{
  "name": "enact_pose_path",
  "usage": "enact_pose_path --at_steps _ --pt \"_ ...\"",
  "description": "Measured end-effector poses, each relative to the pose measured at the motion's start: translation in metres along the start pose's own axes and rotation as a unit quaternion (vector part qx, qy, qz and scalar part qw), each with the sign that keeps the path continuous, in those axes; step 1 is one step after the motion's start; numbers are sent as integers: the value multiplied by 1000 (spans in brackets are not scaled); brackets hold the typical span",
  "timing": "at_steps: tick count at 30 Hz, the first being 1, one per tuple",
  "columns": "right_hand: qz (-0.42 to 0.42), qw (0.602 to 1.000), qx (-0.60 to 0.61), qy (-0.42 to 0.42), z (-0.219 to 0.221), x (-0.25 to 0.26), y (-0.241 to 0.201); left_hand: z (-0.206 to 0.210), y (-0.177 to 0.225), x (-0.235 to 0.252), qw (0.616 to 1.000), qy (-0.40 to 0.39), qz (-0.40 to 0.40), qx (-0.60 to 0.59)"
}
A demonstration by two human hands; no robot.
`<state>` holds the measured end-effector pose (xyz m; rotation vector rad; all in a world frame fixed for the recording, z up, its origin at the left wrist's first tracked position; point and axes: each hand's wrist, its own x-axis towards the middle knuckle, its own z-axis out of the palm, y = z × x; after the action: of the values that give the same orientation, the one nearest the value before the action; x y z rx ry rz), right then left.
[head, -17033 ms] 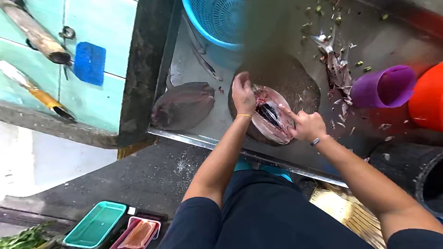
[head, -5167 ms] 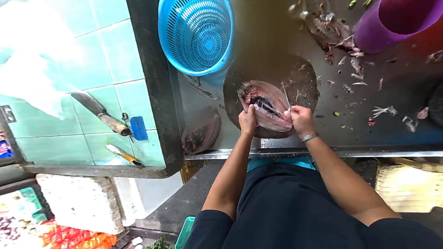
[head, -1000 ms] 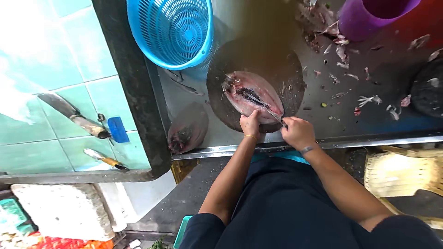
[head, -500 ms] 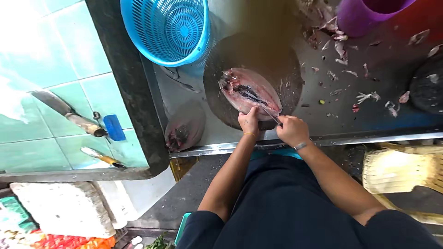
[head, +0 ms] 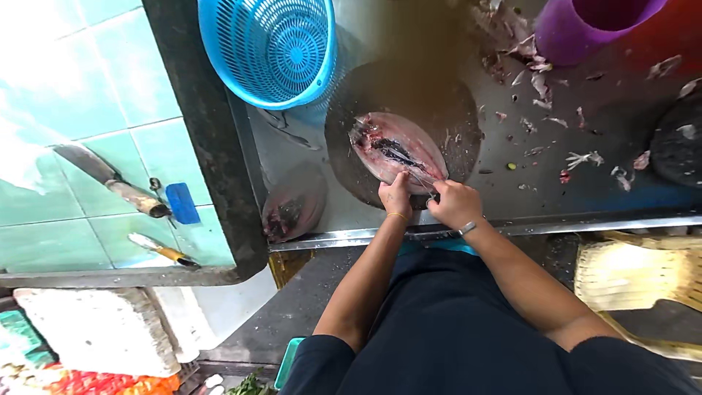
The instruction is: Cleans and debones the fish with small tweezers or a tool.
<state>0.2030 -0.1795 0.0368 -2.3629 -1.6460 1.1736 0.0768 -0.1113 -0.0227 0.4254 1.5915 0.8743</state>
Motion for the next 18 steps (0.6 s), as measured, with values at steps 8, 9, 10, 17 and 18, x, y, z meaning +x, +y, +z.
enact_pose_path --at_steps 8,9,10,17,18 --pt "-23 1000 -2 2 -7 -1 6 2 3 -3 1000 11 -17 2" --pt "-35 999 0 21 -9 -2 10 -1 7 -2 999 18 -20 16" --pt "-51 996 -2 73 -17 -4 20 -3 15 3 999 25 -14 38" --pt "12 990 -14 139 -28 6 51 -25 53 55 991 -46 0 124" --pt "-7 992 2 124 -20 6 28 -29 50 54 992 -54 -6 115"
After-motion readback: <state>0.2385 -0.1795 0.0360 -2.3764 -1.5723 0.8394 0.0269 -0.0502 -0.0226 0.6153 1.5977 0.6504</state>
